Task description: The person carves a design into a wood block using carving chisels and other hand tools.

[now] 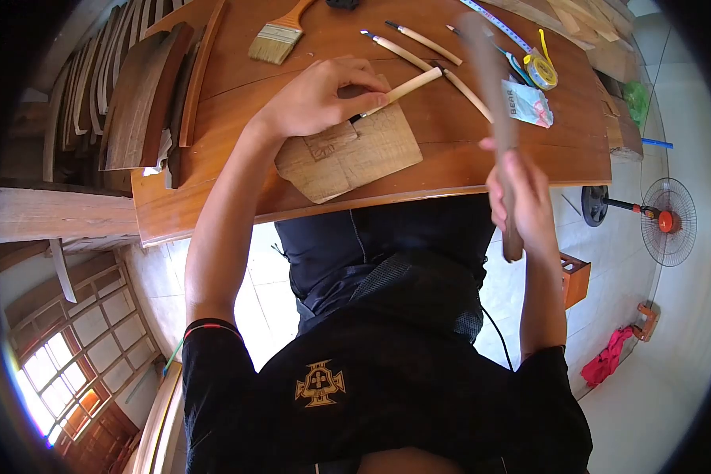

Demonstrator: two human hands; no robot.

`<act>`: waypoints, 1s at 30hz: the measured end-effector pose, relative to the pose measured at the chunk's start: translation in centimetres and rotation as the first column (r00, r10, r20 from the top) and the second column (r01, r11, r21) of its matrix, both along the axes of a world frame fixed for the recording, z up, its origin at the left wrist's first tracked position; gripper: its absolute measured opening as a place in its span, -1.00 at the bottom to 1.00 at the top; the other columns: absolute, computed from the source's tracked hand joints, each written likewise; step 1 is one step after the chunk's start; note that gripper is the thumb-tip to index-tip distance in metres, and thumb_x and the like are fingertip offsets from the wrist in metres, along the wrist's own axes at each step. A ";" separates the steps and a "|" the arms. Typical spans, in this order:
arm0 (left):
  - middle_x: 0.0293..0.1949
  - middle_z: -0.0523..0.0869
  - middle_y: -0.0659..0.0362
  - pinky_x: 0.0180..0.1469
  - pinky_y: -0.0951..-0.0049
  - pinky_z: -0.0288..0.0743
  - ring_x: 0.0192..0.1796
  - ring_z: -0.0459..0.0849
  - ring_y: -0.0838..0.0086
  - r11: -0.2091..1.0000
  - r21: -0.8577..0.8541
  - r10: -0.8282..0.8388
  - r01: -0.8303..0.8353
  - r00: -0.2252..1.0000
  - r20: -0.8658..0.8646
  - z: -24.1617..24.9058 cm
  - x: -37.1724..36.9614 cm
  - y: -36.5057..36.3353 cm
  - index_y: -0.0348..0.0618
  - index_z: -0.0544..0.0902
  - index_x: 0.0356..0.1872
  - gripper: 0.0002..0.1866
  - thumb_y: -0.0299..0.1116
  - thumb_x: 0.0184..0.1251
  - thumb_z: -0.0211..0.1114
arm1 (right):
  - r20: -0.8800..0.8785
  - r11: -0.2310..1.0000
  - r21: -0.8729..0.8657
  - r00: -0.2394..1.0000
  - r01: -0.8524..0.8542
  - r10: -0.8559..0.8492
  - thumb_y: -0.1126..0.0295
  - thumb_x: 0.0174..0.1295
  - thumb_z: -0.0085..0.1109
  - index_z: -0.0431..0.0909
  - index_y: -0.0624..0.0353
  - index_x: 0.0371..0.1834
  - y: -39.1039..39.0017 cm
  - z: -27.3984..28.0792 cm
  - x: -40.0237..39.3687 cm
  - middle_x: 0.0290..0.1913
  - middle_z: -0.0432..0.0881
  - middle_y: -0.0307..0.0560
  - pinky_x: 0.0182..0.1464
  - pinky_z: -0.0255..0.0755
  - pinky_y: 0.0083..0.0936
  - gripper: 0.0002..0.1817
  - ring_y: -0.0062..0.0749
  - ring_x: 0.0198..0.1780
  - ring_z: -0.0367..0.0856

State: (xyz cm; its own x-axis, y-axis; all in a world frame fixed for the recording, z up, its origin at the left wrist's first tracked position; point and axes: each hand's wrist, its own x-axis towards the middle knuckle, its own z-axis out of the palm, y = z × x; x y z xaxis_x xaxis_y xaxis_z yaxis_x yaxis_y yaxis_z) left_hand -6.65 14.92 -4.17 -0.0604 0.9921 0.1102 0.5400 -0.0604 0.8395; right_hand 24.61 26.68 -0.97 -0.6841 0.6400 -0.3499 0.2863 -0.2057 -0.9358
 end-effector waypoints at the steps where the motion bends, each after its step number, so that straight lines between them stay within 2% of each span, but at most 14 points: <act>1: -0.15 0.72 0.16 -0.02 0.46 0.48 -0.11 0.65 0.47 1.000 0.001 -0.004 0.004 1.000 0.000 0.2 -0.1 0.2 -0.33 0.79 0.00 -0.71 -0.32 0.43 0.39 | 0.049 0.996 -0.017 0.995 -0.091 0.092 0.08 0.69 -0.12 0.49 0.27 0.38 0.0 0.4 0.2 -0.50 0.39 -0.33 -0.67 0.25 -0.67 -0.50 -0.74 -0.67 0.32; 2: -0.15 0.72 0.16 -0.02 0.45 0.48 -0.11 0.65 0.47 1.000 0.002 -0.010 0.010 1.000 -0.008 0.3 -0.2 0.3 -0.33 0.79 0.00 -0.71 -0.31 0.43 0.39 | 0.096 0.983 -0.037 0.979 -0.179 0.182 0.08 0.69 -0.11 0.48 0.27 0.38 0.1 0.6 0.3 -0.50 0.39 -0.33 -0.67 0.25 -0.67 -0.50 -0.74 -0.67 0.32; 6: -0.14 0.72 0.15 -0.02 0.44 0.48 -0.09 0.65 0.46 1.000 -0.017 -0.001 0.001 1.000 -0.004 0.3 -0.1 0.0 -0.33 0.79 0.00 -0.70 -0.30 0.43 0.39 | -0.016 0.998 0.022 0.998 0.063 -0.062 0.06 0.68 -0.14 0.48 0.22 0.41 0.2 0.1 -0.1 -0.50 0.39 -0.32 -0.68 0.23 -0.68 -0.49 -0.76 -0.68 0.28; 7: -0.14 0.72 0.15 -0.02 0.44 0.48 -0.08 0.65 0.46 1.000 -0.025 0.002 -0.002 1.000 -0.001 0.3 -0.1 0.0 -0.33 0.79 0.00 -0.70 -0.29 0.44 0.39 | 0.110 0.986 0.002 0.980 -0.165 0.164 0.06 0.69 -0.15 0.48 0.23 0.41 0.5 0.1 0.5 -0.49 0.39 -0.31 -0.68 0.23 -0.68 -0.48 -0.76 -0.68 0.28; 10: -0.11 0.78 0.04 0.12 0.26 0.53 0.01 0.72 0.17 1.000 0.018 -0.010 0.010 1.000 -0.017 0.2 -0.1 0.1 -0.26 0.81 -0.06 -0.73 -0.27 0.41 0.37 | 0.075 0.999 -0.001 0.996 -0.037 0.037 0.06 0.69 -0.15 0.48 0.24 0.41 0.0 0.1 0.2 -0.49 0.39 -0.31 -0.68 0.23 -0.69 -0.48 -0.76 -0.68 0.27; 11: -0.11 0.78 0.04 0.12 0.26 0.53 0.01 0.72 0.17 1.000 0.001 0.001 -0.001 1.000 -0.017 0.2 -0.1 0.1 -0.26 0.81 -0.06 -0.73 -0.27 0.41 0.37 | -0.023 0.997 0.023 0.997 0.077 -0.077 0.05 0.68 -0.13 0.48 0.24 0.41 -0.2 0.0 -0.1 -0.49 0.39 -0.32 -0.67 0.23 -0.68 -0.48 -0.75 -0.68 0.28; 14: -0.12 0.78 0.04 0.11 0.27 0.54 -0.01 0.72 0.17 1.000 -0.025 0.011 -0.011 1.000 -0.018 0.7 0.0 0.0 -0.25 0.81 -0.06 -0.73 -0.27 0.40 0.37 | 0.101 0.979 -0.008 0.973 -0.206 0.205 0.10 0.69 -0.09 0.48 0.26 0.38 -0.4 0.2 0.4 -0.48 0.41 -0.31 -0.67 0.24 -0.67 -0.52 -0.74 -0.67 0.32; 15: -0.12 0.78 0.05 0.10 0.27 0.54 -0.02 0.72 0.17 1.000 -0.009 0.001 -0.001 1.000 -0.014 0.5 -0.1 0.0 -0.25 0.81 -0.06 -0.73 -0.28 0.40 0.37 | 0.081 0.985 -0.097 0.985 -0.146 0.154 0.10 0.69 -0.10 0.47 0.28 0.38 -0.4 0.4 0.5 -0.49 0.40 -0.32 -0.67 0.24 -0.67 -0.51 -0.75 -0.67 0.31; 18: -0.12 0.79 0.06 0.10 0.27 0.54 -0.02 0.73 0.18 1.000 -0.019 0.007 -0.007 1.000 -0.009 0.5 0.0 0.1 -0.25 0.82 -0.07 -0.74 -0.28 0.38 0.38 | -0.068 0.994 -0.015 0.991 0.113 -0.113 0.10 0.69 -0.09 0.48 0.26 0.38 -0.7 0.0 0.0 -0.49 0.39 -0.32 -0.67 0.24 -0.67 -0.52 -0.75 -0.67 0.31; 19: -0.11 0.79 0.06 0.10 0.28 0.54 -0.02 0.73 0.19 0.999 -0.038 0.012 -0.012 1.000 -0.010 0.5 0.0 -0.1 -0.25 0.82 -0.08 -0.74 -0.28 0.38 0.38 | -0.007 1.000 -0.013 1.000 0.016 -0.016 0.10 0.69 -0.09 0.49 0.24 0.38 -0.7 -0.3 0.5 -0.49 0.39 -0.32 -0.67 0.24 -0.67 -0.52 -0.75 -0.67 0.31; 22: -0.15 0.75 0.15 -0.05 0.44 0.46 -0.13 0.65 0.45 1.000 -0.024 -0.004 0.003 1.000 -0.023 0.4 -0.1 -0.1 -0.30 0.80 -0.03 -0.72 -0.29 0.42 0.38 | 0.093 0.992 -0.053 0.988 -0.115 0.119 0.10 0.69 -0.11 0.49 0.23 0.39 -0.8 0.1 0.7 -0.50 0.39 -0.32 -0.66 0.24 -0.67 -0.53 -0.74 -0.67 0.30; 23: -0.15 0.75 0.15 -0.06 0.44 0.46 -0.14 0.65 0.45 1.000 -0.016 -0.005 0.005 1.000 -0.017 0.3 -0.1 0.0 -0.29 0.81 -0.03 -0.72 -0.29 0.42 0.38 | 0.007 0.999 -0.048 1.000 0.004 -0.003 0.12 0.68 -0.09 0.49 0.23 0.39 -0.7 -0.4 0.7 -0.51 0.38 -0.34 -0.65 0.24 -0.68 -0.54 -0.74 -0.67 0.30; 27: -0.15 0.75 0.16 -0.09 0.43 0.45 -0.16 0.65 0.46 0.999 -0.037 0.002 -0.002 1.000 -0.002 0.5 -0.1 -0.3 -0.30 0.81 -0.04 -0.72 -0.30 0.40 0.38 | 0.072 0.983 -0.043 0.981 -0.180 0.182 0.11 0.69 -0.11 0.48 0.25 0.39 -1.5 0.1 0.3 -0.50 0.39 -0.33 -0.66 0.25 -0.68 -0.53 -0.74 -0.67 0.31; 30: -0.14 0.78 0.11 0.00 0.34 0.52 -0.09 0.71 0.31 0.999 -0.046 0.013 -0.013 1.000 -0.007 0.8 0.0 0.0 -0.25 0.82 -0.08 -0.72 -0.26 0.36 0.40 | -0.038 0.996 -0.032 0.996 0.077 -0.078 0.11 0.69 -0.11 0.49 0.26 0.38 -1.3 -0.2 0.3 -0.50 0.39 -0.32 -0.66 0.25 -0.67 -0.53 -0.74 -0.67 0.31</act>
